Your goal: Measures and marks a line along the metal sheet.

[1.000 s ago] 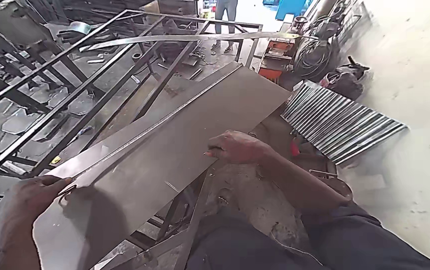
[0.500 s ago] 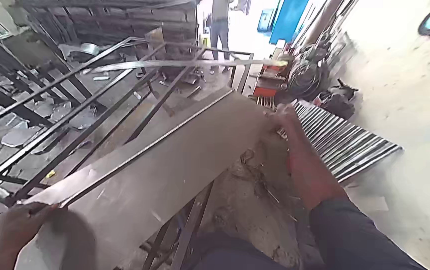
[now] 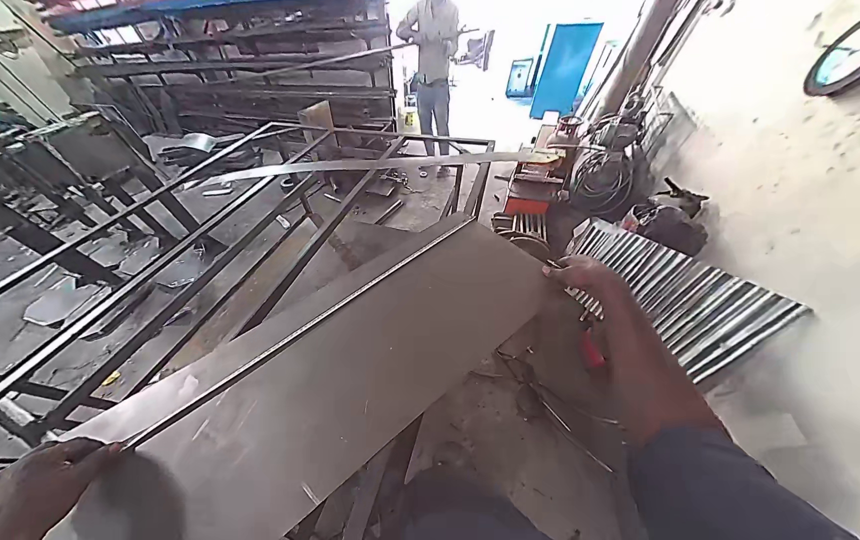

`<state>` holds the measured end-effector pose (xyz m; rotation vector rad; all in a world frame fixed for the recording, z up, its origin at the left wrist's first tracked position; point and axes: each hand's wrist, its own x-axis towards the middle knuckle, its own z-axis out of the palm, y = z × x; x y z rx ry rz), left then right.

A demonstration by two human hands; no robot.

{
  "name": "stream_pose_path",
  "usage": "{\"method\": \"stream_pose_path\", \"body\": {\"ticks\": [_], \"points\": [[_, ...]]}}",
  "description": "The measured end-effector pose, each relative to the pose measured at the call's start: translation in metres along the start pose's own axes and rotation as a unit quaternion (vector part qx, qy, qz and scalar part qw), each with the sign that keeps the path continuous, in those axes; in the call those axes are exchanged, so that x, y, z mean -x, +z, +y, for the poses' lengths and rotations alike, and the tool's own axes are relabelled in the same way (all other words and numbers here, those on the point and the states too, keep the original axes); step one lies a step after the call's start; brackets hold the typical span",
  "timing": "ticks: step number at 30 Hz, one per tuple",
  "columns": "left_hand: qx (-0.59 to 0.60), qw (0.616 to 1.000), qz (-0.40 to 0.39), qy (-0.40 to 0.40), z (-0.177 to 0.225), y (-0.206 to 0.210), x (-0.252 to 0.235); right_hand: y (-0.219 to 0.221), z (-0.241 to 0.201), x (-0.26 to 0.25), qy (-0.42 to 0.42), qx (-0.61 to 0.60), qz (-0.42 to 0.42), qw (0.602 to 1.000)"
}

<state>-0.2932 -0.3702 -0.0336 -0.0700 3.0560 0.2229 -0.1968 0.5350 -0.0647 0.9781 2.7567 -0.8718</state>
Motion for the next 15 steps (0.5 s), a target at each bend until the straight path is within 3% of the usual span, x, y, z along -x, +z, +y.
{"method": "stream_pose_path", "body": {"ticks": [6,10,15], "points": [[-0.005,0.999,-0.017,0.036,-0.005,-0.001,0.005,0.004,0.009,0.028,0.032,-0.007,0.033,0.999],[-0.008,0.999,-0.022,0.037,0.000,-0.009,0.009,-0.004,-0.046,0.024,-0.015,0.024,0.116,0.993],[-0.004,0.999,-0.038,0.038,-0.006,-0.005,0.003,-0.001,-0.106,-0.043,-0.047,0.021,0.135,0.989]]}}
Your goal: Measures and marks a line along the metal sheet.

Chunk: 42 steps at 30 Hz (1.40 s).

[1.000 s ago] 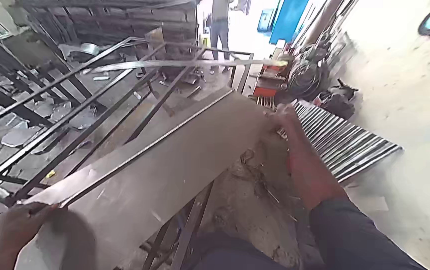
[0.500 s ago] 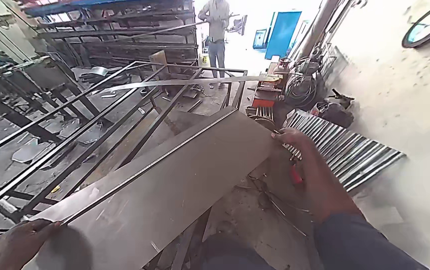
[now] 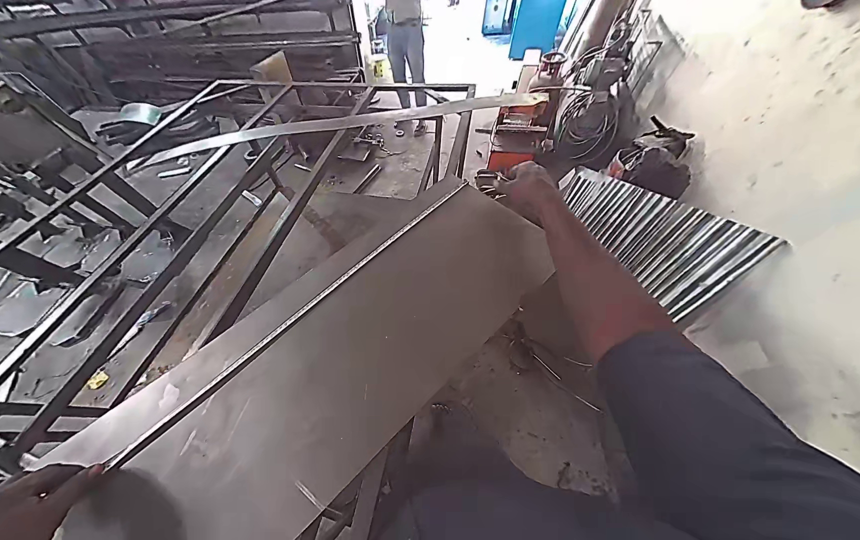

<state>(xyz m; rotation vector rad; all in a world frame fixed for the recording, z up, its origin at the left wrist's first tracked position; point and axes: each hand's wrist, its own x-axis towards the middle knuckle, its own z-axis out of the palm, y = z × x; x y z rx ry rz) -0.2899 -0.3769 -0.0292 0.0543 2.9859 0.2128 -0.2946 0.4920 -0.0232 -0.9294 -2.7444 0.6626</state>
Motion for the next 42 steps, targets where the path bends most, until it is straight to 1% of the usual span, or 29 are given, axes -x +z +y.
{"method": "stream_pose_path", "body": {"ticks": [4,7,9,12,14,16,18,19,21,22,23,25,27,28,30,31,33,35,36,37,38,39,42], "points": [[0.012,1.000,-0.018,-0.016,-0.007,0.002,-0.007,0.031,-0.013,-0.068,-0.007,0.003,-0.035,0.999],[0.023,0.999,-0.023,-0.013,-0.006,0.002,-0.006,0.046,-0.020,-0.087,0.002,-0.036,-0.063,0.997],[0.026,0.999,-0.027,-0.016,-0.002,-0.001,-0.006,0.049,-0.024,-0.086,0.025,-0.097,-0.080,0.992],[0.016,0.998,-0.037,-0.048,-0.005,-0.002,-0.010,0.054,-0.019,-0.091,0.054,-0.154,-0.081,0.983],[0.012,0.997,-0.029,-0.064,-0.017,0.007,-0.025,0.050,-0.012,-0.083,0.046,-0.180,-0.068,0.980],[0.019,0.996,-0.022,-0.081,-0.028,0.020,-0.030,0.045,-0.014,-0.064,0.011,-0.175,-0.057,0.983],[0.007,0.995,-0.014,-0.099,-0.019,0.018,-0.023,0.042,-0.030,-0.055,0.023,-0.200,-0.086,0.976],[-0.014,0.995,0.004,-0.098,-0.018,0.017,-0.022,0.039,-0.038,-0.049,0.035,-0.199,-0.100,0.974],[-0.053,0.994,0.027,-0.087,-0.013,0.015,-0.025,0.035,-0.046,-0.053,0.075,-0.173,-0.129,0.974],[-0.063,0.994,0.018,-0.090,-0.005,0.010,-0.026,0.034,-0.049,-0.056,0.082,-0.140,-0.128,0.978],[-0.066,0.993,0.010,-0.092,0.002,0.007,-0.027,0.033,-0.053,-0.055,0.070,-0.080,-0.113,0.988],[-0.069,0.992,0.003,-0.104,0.011,0.004,-0.024,0.029,-0.061,-0.057,0.028,0.032,-0.075,0.996],[-0.064,0.991,0.004,-0.117,0.018,0.001,-0.020,0.022,-0.088,-0.046,-0.028,0.095,-0.056,0.993],[-0.062,0.991,0.006,-0.121,0.020,0.001,-0.018,0.018,-0.113,-0.029,-0.061,0.095,-0.058,0.992],[-0.053,0.992,0.015,-0.114,0.018,0.003,-0.018,0.021,-0.164,0.002,-0.171,0.064,-0.080,0.980],[-0.044,0.993,0.023,-0.104,0.013,0.006,-0.020,0.027,-0.191,0.021,-0.238,0.049,-0.112,0.964],[-0.033,0.994,0.026,-0.098,0.009,0.008,-0.022,0.050,-0.241,0.060,-0.335,0.034,-0.203,0.920],[-0.030,0.995,0.026,-0.095,0.007,0.009,-0.022,0.082,-0.285,0.103,-0.425,0.060,-0.277,0.860],[-0.029,0.995,0.025,-0.094,0.005,0.009,-0.023,0.100,-0.304,0.121,-0.465,0.079,-0.305,0.827],[-0.027,0.995,0.027,-0.094,0.004,0.010,-0.024,0.117,-0.323,0.139,-0.507,0.107,-0.315,0.795],[-0.025,0.995,0.028,-0.093,0.002,0.010,-0.024,0.129,-0.341,0.159,-0.528,0.138,-0.325,0.772],[-0.025,0.995,0.030,-0.092,0.004,0.010,-0.024,0.139,-0.357,0.176,-0.538,0.163,-0.329,0.759],[-0.026,0.996,0.029,-0.085,0.010,0.005,-0.025,0.170,-0.392,0.203,-0.554,0.210,-0.332,0.734]]}}
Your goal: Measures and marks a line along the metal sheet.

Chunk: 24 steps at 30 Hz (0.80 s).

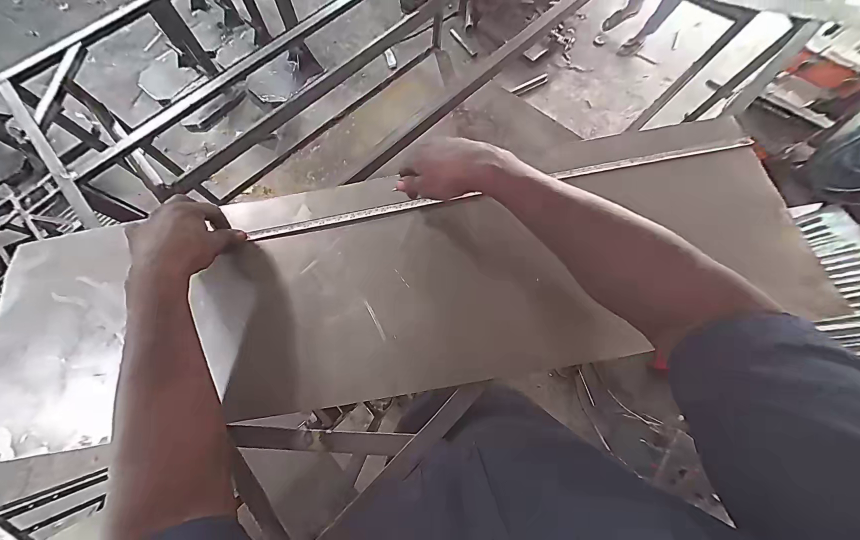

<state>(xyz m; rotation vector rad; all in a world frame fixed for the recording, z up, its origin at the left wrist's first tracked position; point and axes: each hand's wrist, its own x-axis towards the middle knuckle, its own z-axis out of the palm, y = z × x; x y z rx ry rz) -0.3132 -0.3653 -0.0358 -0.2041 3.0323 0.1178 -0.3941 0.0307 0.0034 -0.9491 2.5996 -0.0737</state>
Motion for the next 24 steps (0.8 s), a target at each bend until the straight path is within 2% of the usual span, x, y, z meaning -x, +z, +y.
{"method": "stream_pose_path", "body": {"ticks": [8,14,24], "points": [[0.003,1.000,-0.010,0.000,-0.005,0.003,-0.014,-0.003,-0.030,-0.038,-0.005,0.086,-0.065,0.994],[0.008,0.999,-0.022,-0.037,0.003,0.000,-0.006,-0.002,-0.031,-0.049,0.013,0.106,-0.078,0.991],[0.029,0.999,-0.006,-0.036,0.002,0.003,-0.003,-0.004,-0.030,-0.056,0.002,0.117,-0.094,0.989]]}}
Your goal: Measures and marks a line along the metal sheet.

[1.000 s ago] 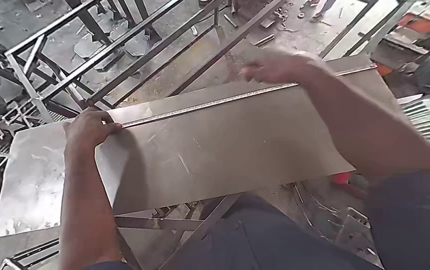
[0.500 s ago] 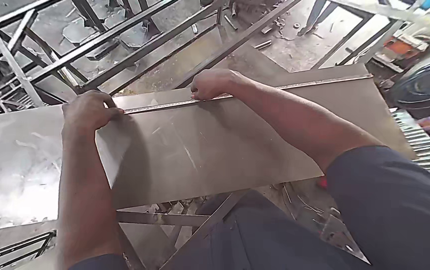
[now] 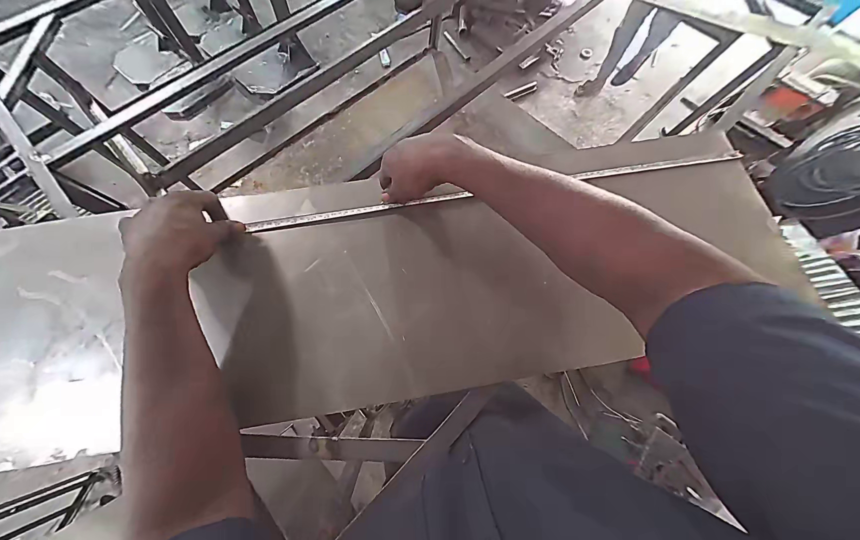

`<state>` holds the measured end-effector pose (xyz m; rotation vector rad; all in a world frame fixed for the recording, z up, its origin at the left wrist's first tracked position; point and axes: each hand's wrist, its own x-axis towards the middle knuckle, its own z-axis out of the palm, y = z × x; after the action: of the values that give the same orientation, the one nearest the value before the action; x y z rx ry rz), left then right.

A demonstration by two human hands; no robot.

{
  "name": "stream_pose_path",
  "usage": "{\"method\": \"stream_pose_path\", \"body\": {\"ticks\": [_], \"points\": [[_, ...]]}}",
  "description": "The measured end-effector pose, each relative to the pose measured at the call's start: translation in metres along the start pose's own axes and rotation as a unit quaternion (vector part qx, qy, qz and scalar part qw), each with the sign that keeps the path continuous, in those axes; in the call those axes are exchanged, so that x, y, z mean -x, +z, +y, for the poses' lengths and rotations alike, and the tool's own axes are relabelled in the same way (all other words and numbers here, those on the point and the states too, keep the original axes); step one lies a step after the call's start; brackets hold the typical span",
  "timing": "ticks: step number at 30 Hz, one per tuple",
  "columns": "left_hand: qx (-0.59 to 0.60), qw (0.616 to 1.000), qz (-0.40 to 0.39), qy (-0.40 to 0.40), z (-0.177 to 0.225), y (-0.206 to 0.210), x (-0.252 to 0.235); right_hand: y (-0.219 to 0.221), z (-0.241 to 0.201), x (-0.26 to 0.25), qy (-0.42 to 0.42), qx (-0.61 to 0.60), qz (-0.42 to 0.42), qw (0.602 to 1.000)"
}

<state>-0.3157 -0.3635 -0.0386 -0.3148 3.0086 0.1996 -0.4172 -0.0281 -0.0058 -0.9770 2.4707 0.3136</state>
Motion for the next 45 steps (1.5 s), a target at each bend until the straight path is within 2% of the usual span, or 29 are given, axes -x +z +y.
{"method": "stream_pose_path", "body": {"ticks": [2,6,8,12,19,27,30,33,35,36,38,41,45], "points": [[-0.006,1.000,0.000,0.003,-0.002,0.001,-0.003,-0.003,-0.008,-0.002,0.041,-0.008,0.012,0.999],[-0.003,1.000,-0.010,0.006,0.000,-0.002,-0.003,-0.021,-0.031,0.011,0.166,-0.038,0.139,0.976],[-0.001,1.000,-0.010,0.007,0.000,-0.005,-0.005,-0.023,-0.020,0.010,0.140,-0.037,0.132,0.981],[-0.006,1.000,-0.020,0.012,-0.003,0.000,-0.009,0.004,0.000,0.004,0.058,-0.060,0.055,0.995],[-0.009,1.000,-0.020,0.020,-0.002,0.000,-0.009,0.003,0.003,0.001,0.014,-0.026,0.019,0.999],[-0.002,1.000,-0.011,0.010,-0.006,0.002,-0.008,-0.002,0.001,-0.002,0.011,-0.015,0.004,1.000],[-0.011,1.000,-0.012,0.017,-0.003,0.000,-0.008,-0.004,-0.008,-0.003,0.051,-0.022,-0.002,0.998],[-0.015,0.999,-0.017,0.024,-0.004,0.003,-0.008,-0.009,-0.022,-0.001,0.117,-0.022,0.067,0.991],[-0.014,1.000,-0.012,0.023,-0.003,-0.001,-0.008,-0.026,-0.028,0.009,0.199,-0.025,0.148,0.968],[-0.016,0.999,-0.012,0.025,-0.002,-0.003,-0.009,-0.031,-0.021,0.018,0.196,-0.035,0.174,0.964],[-0.015,1.000,-0.009,0.023,-0.007,-0.001,-0.010,-0.037,-0.001,0.041,0.140,-0.035,0.171,0.975],[-0.001,0.998,-0.004,0.064,-0.009,0.001,-0.010,-0.015,0.023,0.100,0.083,-0.038,0.137,0.986],[0.102,0.984,0.025,0.143,0.004,-0.019,0.014,0.031,0.053,0.204,0.067,-0.137,0.179,0.972]]}}
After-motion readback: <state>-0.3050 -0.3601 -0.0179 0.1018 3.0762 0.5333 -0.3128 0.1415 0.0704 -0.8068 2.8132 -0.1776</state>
